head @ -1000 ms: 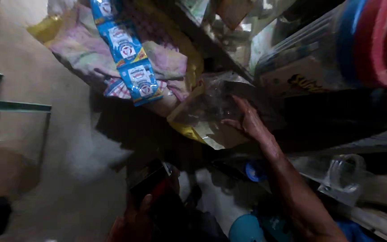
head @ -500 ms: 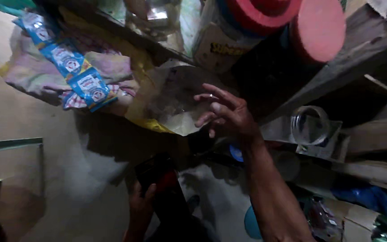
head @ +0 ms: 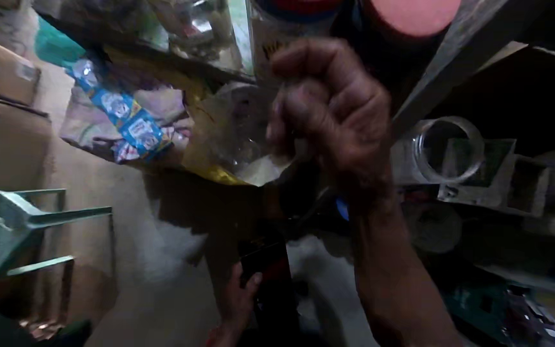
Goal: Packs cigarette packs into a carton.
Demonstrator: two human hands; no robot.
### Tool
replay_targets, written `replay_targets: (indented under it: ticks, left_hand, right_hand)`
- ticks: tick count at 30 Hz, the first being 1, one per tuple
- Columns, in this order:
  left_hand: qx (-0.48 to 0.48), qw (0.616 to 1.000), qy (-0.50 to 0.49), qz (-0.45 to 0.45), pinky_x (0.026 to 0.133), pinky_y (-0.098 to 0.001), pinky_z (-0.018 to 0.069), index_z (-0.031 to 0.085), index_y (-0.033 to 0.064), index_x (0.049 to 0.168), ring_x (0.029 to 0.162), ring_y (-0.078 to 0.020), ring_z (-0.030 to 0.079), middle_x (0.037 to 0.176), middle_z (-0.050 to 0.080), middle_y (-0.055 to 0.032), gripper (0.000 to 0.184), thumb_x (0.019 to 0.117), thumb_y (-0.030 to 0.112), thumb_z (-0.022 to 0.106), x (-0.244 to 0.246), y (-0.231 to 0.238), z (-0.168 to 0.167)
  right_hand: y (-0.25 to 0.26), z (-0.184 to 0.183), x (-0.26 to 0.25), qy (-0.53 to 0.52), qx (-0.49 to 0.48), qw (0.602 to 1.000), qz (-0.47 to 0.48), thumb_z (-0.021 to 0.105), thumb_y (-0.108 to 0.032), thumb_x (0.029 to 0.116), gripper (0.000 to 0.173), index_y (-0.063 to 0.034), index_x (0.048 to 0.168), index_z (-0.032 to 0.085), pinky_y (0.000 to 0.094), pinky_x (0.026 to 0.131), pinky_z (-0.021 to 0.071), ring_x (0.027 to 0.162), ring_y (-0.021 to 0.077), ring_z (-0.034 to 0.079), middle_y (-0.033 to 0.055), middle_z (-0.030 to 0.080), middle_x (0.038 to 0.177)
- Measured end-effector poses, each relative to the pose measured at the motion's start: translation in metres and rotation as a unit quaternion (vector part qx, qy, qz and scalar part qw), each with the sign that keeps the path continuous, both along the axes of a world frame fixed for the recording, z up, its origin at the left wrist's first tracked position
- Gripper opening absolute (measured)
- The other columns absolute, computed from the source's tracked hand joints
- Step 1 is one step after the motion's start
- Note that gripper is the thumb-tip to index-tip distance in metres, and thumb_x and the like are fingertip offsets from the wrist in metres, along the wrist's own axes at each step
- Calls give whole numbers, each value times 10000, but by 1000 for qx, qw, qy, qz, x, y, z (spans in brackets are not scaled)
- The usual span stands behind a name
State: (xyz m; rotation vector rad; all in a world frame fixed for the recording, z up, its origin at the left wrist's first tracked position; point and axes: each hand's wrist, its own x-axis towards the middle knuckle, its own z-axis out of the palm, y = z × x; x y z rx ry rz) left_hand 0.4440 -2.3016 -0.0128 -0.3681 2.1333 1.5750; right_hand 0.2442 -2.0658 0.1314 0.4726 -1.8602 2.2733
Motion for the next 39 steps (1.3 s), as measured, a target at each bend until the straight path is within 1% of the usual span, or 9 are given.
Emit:
replay_targets:
  ticks: [6,11,13,17,21,29,33,36,39]
  left_hand:
    - [60,998,17,15,808,-203,597,570,-93,1250,900,15,685,1030,718,-7,698,935,523,659,-41,-2,-18]
    - [55,998,-10,27,828,-211,599,573,-88,1258,915,10,691,1031,725,-4,710,922,528,679,-59,-4,-22]
    - [77,997,-9,28,828,-219,607,576,-77,1250,915,-2,699,1028,730,7,694,926,527,682,-67,-1,-22]
    - [66,997,-45,12,842,-225,601,573,-61,1289,934,-5,695,1053,728,-3,783,887,601,683,-80,3,-19]
    - [58,996,-68,-1,839,-224,599,569,-56,1298,927,-7,695,1052,730,-12,821,866,634,679,-85,5,-18]
    - [42,997,-60,-22,837,-217,587,558,-66,1307,925,8,681,1045,719,-19,762,907,577,649,-91,6,-15]
    - [36,997,-61,-30,856,-230,586,537,-77,1336,936,1,681,1064,716,-44,763,937,570,605,-93,9,-11]
    - [23,998,-50,-34,852,-232,586,537,-78,1332,924,8,681,1042,719,-40,707,976,534,545,-100,14,-4]
    - [34,997,-44,-47,880,-219,558,495,-108,1349,944,12,646,1072,680,-68,557,1041,354,458,-101,27,7]
  right_hand:
    - [14,-149,-59,-242,332,904,115,511,-27,1032,292,30,1274,665,386,972,549,1168,240,662,186,625,1380]
    - [10,-140,-77,-294,376,874,88,465,-13,1058,519,-82,1569,403,445,906,584,1036,288,712,194,650,1331]
    - [8,-143,-78,-305,417,855,38,489,-72,1067,442,-40,1507,469,464,877,586,960,299,708,196,692,1184]
    - [9,-152,-80,-301,440,846,-21,659,-192,999,222,-2,1100,714,504,947,531,1023,300,686,185,718,1061]
    - [18,-158,-82,-348,368,859,76,769,-232,929,402,-98,1301,696,456,1116,457,1274,244,587,140,647,1337]
    - [21,-82,-48,-216,324,921,17,660,-170,995,327,-55,1301,681,294,869,599,972,99,707,65,736,1130]
    - [23,-72,-19,-192,150,969,-52,588,-75,1013,266,44,1238,663,298,714,648,828,138,739,95,758,1016]
    - [17,-94,26,-287,347,882,-138,613,-219,1028,370,23,1306,647,427,965,558,1081,245,683,176,690,1228]
    - [10,-93,108,-412,307,853,-92,640,-369,1005,608,-4,1476,518,421,1068,513,1246,264,621,205,587,1420]
